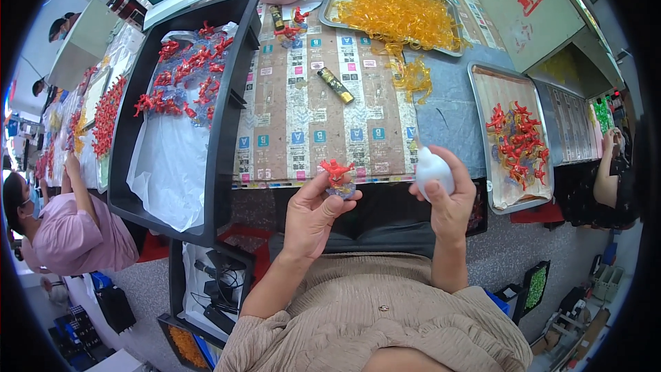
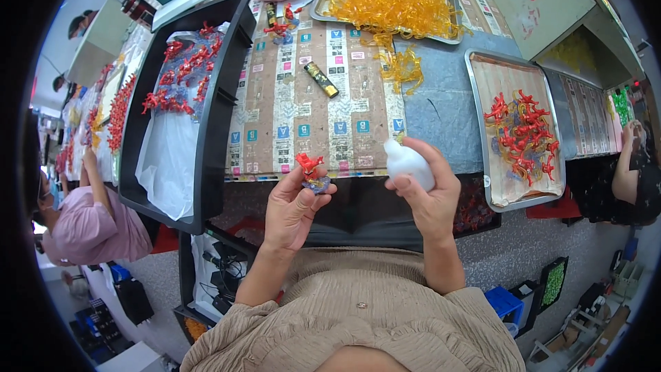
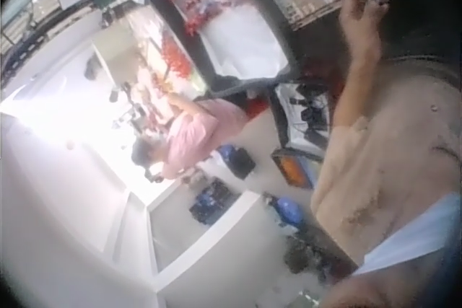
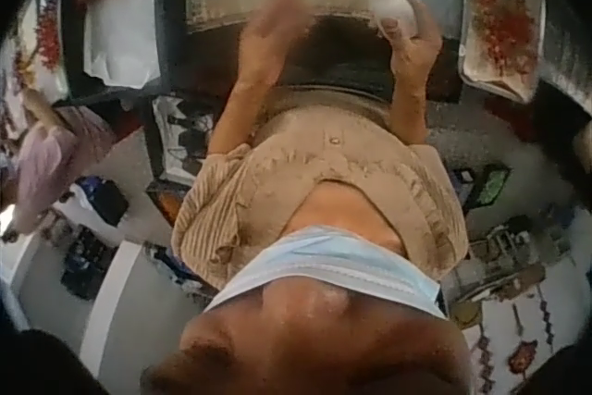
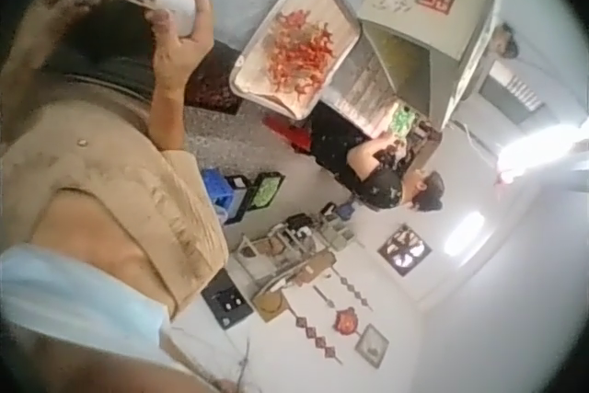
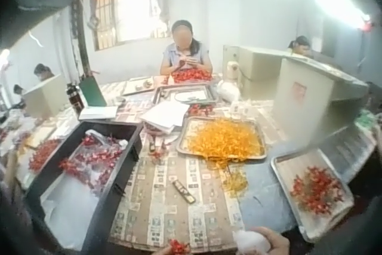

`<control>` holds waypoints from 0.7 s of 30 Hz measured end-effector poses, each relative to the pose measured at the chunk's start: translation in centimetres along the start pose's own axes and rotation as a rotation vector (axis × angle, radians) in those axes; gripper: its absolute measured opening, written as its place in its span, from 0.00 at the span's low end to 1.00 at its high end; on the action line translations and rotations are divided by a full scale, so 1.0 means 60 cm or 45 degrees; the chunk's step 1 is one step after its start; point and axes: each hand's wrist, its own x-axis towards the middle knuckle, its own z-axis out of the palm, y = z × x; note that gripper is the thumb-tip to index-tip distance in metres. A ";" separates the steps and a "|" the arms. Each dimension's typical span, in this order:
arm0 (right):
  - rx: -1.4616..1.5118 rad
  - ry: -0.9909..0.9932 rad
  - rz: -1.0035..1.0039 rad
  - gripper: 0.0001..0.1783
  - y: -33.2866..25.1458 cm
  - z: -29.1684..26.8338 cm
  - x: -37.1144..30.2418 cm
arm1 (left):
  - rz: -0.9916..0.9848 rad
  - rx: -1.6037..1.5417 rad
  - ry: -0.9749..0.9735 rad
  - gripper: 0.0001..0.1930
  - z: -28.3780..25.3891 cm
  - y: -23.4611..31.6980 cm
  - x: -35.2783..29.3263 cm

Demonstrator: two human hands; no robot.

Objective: The person assembles small red and gold figurines by hand, applying glue from a bottle to join their parts.

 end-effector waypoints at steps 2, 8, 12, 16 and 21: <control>-0.010 0.061 -0.126 0.35 0.011 -0.016 -0.012 | 0.020 0.043 0.002 0.28 0.009 -0.002 0.005; -0.074 0.175 -0.429 0.30 0.022 -0.010 -0.028 | 0.073 0.160 0.036 0.24 0.031 -0.002 0.017; -0.286 0.063 -0.614 0.25 0.014 -0.003 -0.022 | 0.206 0.279 0.064 0.23 0.030 -0.006 0.016; -0.337 0.011 -0.650 0.24 0.011 -0.004 -0.030 | 0.334 0.400 0.060 0.24 0.024 -0.011 0.014; -0.454 0.041 -0.742 0.23 0.007 0.002 -0.034 | 0.420 0.510 0.062 0.24 0.025 -0.013 0.010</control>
